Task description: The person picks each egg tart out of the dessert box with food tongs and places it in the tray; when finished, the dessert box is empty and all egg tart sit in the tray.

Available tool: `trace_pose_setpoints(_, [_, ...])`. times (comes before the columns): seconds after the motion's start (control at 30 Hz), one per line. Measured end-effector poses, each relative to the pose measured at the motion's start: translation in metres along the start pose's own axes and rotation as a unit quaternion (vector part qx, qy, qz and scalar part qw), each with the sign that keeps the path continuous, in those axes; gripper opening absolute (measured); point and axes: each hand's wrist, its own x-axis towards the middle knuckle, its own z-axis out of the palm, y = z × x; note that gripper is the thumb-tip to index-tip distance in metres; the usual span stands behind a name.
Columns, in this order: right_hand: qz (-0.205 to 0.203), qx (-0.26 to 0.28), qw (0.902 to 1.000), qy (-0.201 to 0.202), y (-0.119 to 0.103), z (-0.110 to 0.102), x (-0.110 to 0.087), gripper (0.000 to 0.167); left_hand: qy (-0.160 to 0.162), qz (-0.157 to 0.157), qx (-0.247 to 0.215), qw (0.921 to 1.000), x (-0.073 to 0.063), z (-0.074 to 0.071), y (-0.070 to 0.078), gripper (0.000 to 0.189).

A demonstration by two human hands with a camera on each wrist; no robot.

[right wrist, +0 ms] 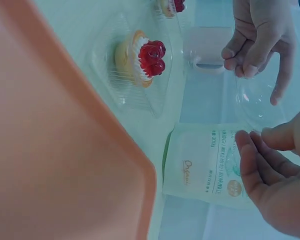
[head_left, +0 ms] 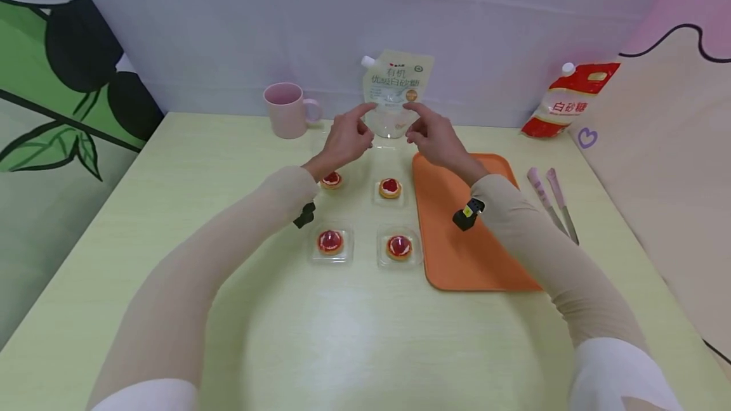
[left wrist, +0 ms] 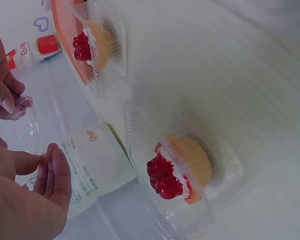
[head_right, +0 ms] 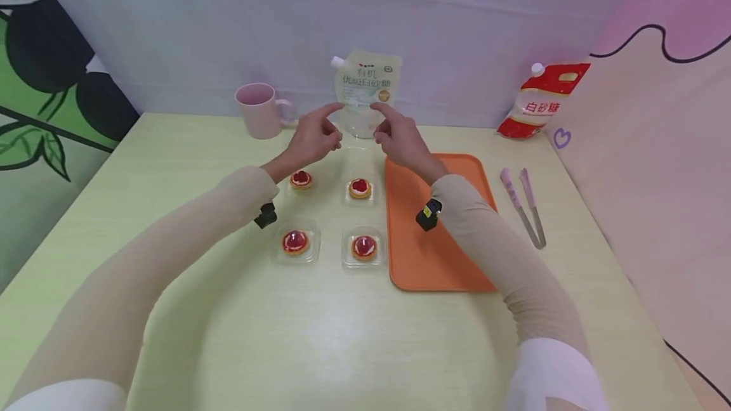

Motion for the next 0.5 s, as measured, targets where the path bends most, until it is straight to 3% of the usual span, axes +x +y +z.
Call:
trace_pose_setpoints(0.17, [0.039, 0.071, 0.9967, -0.009, 0.006, 0.000, 0.010, 0.057, -0.008, -0.030, -0.015, 0.9994, 0.006, 0.001, 0.002, 0.061])
trace_pose_setpoints(0.33, [0.099, 0.164, 0.9805, -0.045, 0.016, 0.000, 0.022, 0.057, -0.007, -0.040, -0.023, 0.9989, 0.009, 0.002, 0.002, 0.057])
trace_pose_setpoints(0.5, [0.139, 0.193, 0.9687, -0.071, 0.023, 0.002, 0.029, 0.054, -0.031, -0.062, -0.008, 0.9976, 0.012, 0.005, -0.003, 0.056])
